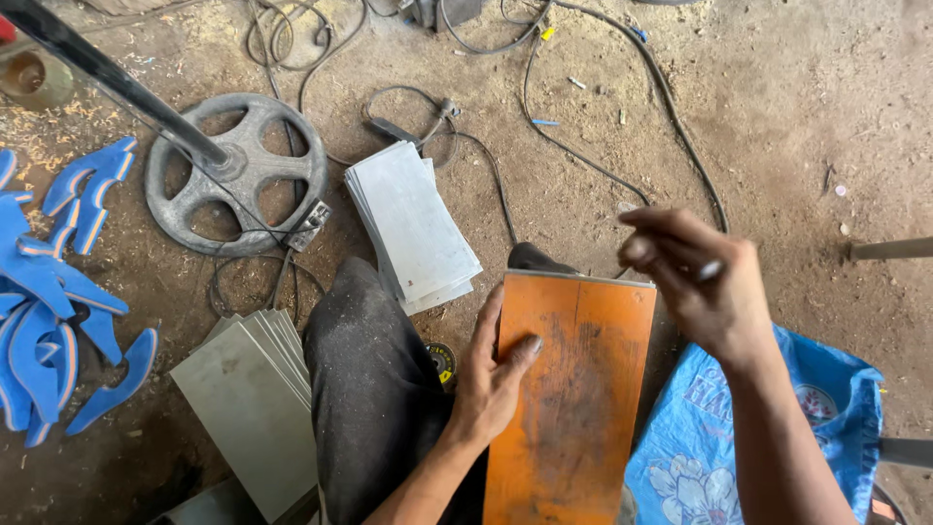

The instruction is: The person sits on the floor and repeatedly marks the edges of rectangular metal sheets using a small pointed tool. They hold each sheet against an orange wooden template, make marks, then place the sheet aside and pick up the next one from a stack.

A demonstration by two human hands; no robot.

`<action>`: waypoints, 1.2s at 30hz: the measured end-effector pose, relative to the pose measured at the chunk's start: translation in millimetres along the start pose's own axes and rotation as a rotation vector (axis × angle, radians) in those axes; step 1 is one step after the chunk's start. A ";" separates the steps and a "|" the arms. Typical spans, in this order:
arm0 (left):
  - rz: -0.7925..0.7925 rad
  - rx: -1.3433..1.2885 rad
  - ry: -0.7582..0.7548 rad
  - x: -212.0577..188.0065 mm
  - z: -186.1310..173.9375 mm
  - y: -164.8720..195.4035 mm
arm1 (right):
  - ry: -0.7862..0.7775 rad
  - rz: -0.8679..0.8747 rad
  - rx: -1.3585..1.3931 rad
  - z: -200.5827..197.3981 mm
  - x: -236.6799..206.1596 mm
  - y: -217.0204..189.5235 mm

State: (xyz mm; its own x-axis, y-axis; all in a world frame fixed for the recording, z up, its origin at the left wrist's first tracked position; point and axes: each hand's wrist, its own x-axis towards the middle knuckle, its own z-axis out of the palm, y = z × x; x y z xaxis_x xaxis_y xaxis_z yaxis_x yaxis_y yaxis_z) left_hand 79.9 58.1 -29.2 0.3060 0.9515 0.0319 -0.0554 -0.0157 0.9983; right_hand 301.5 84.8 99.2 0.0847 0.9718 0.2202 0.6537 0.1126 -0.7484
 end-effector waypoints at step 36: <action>0.068 1.238 0.347 -79.1 -100.5 48.3 | 0.272 0.599 0.083 76.1 -190.9 29.8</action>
State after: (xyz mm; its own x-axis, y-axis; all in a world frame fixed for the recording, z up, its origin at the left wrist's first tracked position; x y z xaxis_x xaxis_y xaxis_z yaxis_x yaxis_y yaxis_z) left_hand -42.6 12.9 11.7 0.0649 0.9644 0.2564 0.9104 -0.1624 0.3805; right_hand 247.6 -81.6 -12.8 0.6095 0.7856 -0.1066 0.3751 -0.4042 -0.8342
